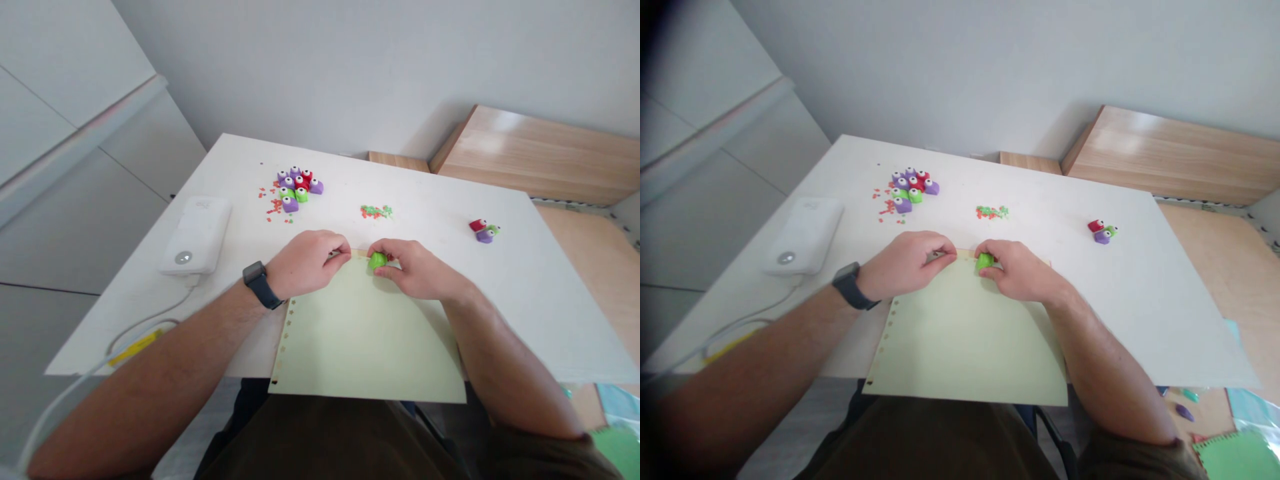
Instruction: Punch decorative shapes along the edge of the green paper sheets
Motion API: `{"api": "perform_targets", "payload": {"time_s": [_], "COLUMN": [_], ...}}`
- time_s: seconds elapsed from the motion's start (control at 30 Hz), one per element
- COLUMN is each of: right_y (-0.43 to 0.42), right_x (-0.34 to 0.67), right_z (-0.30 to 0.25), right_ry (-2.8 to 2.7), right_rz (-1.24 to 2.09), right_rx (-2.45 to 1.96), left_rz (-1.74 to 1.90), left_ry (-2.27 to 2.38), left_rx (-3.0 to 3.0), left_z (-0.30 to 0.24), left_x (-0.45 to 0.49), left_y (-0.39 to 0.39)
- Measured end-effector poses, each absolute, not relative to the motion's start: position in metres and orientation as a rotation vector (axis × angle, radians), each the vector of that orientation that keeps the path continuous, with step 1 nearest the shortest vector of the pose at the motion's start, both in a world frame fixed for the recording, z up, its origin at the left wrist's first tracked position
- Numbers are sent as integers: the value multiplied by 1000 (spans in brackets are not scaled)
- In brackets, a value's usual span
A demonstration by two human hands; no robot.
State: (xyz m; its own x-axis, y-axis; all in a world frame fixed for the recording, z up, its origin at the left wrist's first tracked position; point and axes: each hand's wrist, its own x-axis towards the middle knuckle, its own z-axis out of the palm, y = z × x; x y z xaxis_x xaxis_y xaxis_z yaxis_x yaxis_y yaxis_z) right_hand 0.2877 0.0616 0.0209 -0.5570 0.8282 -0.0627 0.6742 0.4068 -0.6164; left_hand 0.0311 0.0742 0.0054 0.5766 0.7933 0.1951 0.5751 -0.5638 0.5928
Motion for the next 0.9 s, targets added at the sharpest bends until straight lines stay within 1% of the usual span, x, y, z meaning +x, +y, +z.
{"api": "perform_targets", "payload": {"time_s": [0.7, 0.9], "right_y": [65, 65], "right_x": [281, 285], "right_z": [14, 16], "right_ry": [-2458, -2437], "right_rz": [807, 879], "right_rx": [-1354, -1298], "left_rz": [612, 604], "left_ry": [1087, 1094], "left_rx": [2369, 2375], "left_z": [0, -2], "left_x": [31, 30], "left_y": [76, 77]}}
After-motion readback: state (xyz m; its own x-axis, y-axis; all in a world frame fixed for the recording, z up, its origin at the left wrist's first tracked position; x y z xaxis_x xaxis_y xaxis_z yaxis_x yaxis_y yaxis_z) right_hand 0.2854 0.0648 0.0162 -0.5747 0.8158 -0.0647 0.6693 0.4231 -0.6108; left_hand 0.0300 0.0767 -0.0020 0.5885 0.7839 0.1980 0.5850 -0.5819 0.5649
